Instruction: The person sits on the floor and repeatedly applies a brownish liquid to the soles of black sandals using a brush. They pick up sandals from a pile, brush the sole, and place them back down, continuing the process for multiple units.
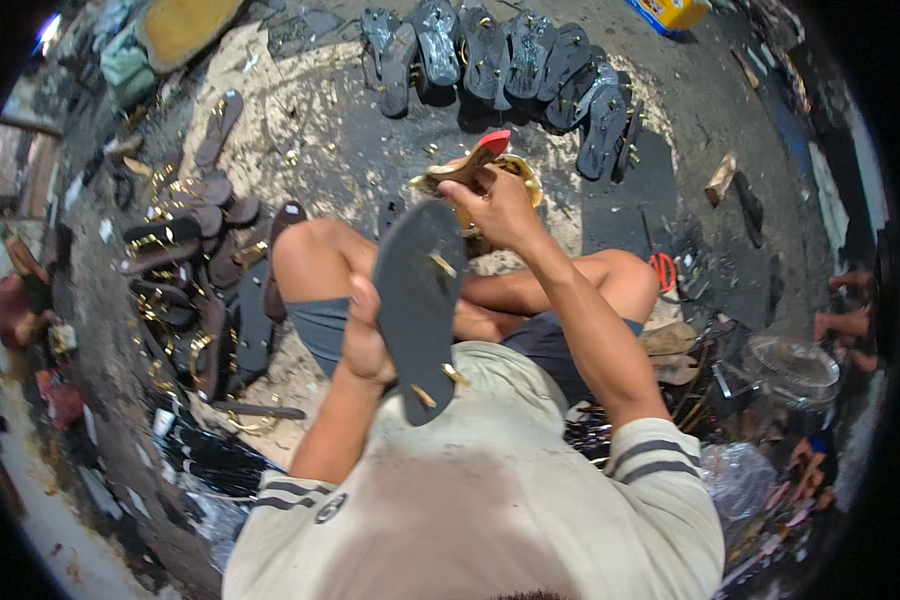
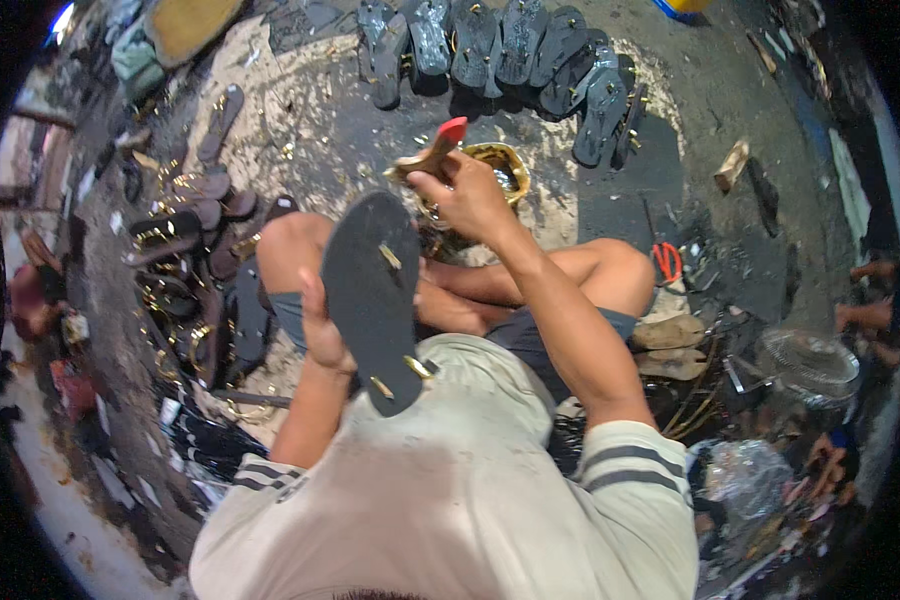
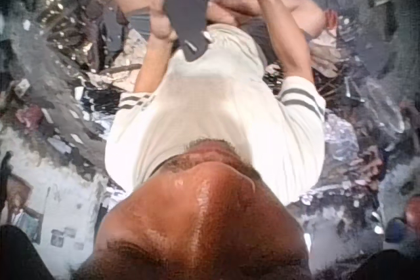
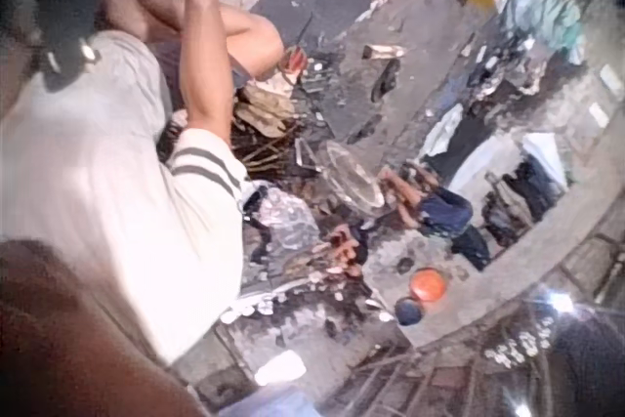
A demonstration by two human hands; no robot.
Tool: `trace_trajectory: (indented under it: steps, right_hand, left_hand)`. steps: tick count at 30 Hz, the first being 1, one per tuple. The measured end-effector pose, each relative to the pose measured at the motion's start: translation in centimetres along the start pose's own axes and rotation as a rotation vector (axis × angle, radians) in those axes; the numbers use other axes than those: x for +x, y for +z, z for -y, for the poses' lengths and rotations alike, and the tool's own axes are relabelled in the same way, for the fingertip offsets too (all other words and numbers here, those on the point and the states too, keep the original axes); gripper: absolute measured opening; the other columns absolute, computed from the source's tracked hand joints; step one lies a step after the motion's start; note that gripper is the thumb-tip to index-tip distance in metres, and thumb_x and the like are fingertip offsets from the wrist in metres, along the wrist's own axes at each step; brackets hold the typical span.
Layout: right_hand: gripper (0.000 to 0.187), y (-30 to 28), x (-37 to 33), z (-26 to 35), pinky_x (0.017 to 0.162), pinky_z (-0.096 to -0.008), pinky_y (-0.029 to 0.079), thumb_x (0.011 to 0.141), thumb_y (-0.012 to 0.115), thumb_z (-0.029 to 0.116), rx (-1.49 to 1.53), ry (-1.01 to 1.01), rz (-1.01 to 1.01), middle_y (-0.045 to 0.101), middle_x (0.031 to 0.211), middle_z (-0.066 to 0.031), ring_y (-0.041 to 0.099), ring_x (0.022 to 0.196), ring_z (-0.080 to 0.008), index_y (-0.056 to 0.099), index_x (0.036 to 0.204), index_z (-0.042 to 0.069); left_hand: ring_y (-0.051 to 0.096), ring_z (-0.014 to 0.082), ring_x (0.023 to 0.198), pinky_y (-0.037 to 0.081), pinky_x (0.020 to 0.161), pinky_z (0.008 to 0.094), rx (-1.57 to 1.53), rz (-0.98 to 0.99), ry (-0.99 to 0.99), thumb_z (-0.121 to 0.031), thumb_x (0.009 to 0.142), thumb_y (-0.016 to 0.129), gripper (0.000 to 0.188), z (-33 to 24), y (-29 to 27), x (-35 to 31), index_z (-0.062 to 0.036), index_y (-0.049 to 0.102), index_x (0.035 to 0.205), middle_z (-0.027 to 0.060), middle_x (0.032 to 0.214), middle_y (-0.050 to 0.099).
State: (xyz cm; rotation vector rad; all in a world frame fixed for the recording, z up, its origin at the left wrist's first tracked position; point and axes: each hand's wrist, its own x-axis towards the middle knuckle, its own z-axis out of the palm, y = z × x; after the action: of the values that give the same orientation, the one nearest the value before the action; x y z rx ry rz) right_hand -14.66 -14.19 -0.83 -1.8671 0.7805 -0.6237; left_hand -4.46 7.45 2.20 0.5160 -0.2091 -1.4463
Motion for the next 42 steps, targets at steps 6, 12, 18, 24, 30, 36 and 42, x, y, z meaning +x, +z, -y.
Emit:
trace_trajectory:
  steps: [6,12,18,24,30,36,42]
  right_hand:
    - [0.028,-1.7,2.7,-11.9,0.08,-0.048,0.051,0.084,0.072,0.028,-0.659,0.218,0.225,0.07,0.092,-0.0204,0.067,0.09,-0.0399,0.07,0.099,0.005]
    - [0.028,-5.4,1.7,-6.5,0.082,-0.0353,0.054,0.085,0.077,0.016,0.03,-0.017,-0.127,0.074,0.098,-0.0124,0.07,0.098,-0.0191,0.07,0.109,0.003]
    - [0.03,-14.5,-3.4,-7.8,0.077,-0.035,0.053,0.088,0.073,0.032,-1.015,0.311,0.122,0.073,0.093,-0.0152,0.068,0.092,-0.0206,0.073,0.093,0.002]
    - [0.031,-5.7,-5.0,7.0,0.078,-0.0313,0.05,0.091,0.07,0.026,0.361,0.17,-0.266,0.07,0.093,-0.0165,0.067,0.091,-0.023,0.069,0.1,-0.003]
    - [0.024,0.3,-3.5,6.5,0.086,-0.0388,0.047,0.086,0.07,0.005,0.031,-0.377,-0.344,0.065,0.109,-0.0124,0.062,0.098,-0.0298,0.067,0.11,0.004]
    - [0.037,0.7,-7.1,6.1,0.077,-0.0398,0.047,0.079,0.079,0.005,0.047,-0.602,-0.061,0.067,0.105,-0.0092,0.063,0.09,-0.0295,0.065,0.112,0.01]
    - [0.022,-1.8,-0.2,7.1,0.078,-0.0406,0.047,0.084,0.073,0.015,-0.11,-0.699,-0.032,0.067,0.1,-0.0078,0.062,0.091,-0.0302,0.07,0.105,0.011]
  left_hand:
    - [0.065,0.0215,0.102,0.055,0.089,0.0371,-0.101,-0.308,-0.159,-0.077,0.09,0.035,0.091,1.7,1.5,-4.2,-0.0003,0.046,0.138,0.0173,0.124,0.061]
    - [0.064,0.0166,0.089,0.054,0.072,0.0288,0.121,-0.398,-0.041,-0.07,0.095,0.037,0.078,3.1,-1.1,-4.3,-0.0039,0.05,0.134,0.0122,0.116,0.063]
    - [0.064,0.0202,0.071,0.055,0.056,0.0306,0.092,-0.396,0.135,-0.072,0.094,0.039,0.079,0.5,-1.9,4.1,-0.0006,0.059,0.123,0.0141,0.103,0.068]
    - [0.069,0.0219,0.079,0.059,0.062,0.0359,0.063,-0.203,0.204,-0.064,0.096,0.045,0.062,-1.6,-1.8,10.7,-0.0075,0.063,0.114,0.012,0.098,0.069]
    - [0.068,0.0229,0.091,0.058,0.083,0.0387,-0.113,-0.147,0.255,-0.058,0.098,0.045,0.058,-1.1,2.6,11.7,-0.0071,0.062,0.12,0.0103,0.106,0.069]
    - [0.071,0.026,0.078,0.062,0.065,0.036,-0.097,-0.032,0.107,-0.061,0.097,0.046,0.063,-4.1,-0.3,11.3,-0.004,0.062,0.118,0.0186,0.099,0.069]
    - [0.065,0.0296,0.107,0.053,0.096,0.0448,-0.422,0.159,-0.03,-0.06,0.099,0.041,0.067,-0.7,1.9,10.1,-0.0026,0.055,0.131,0.0195,0.12,0.064]
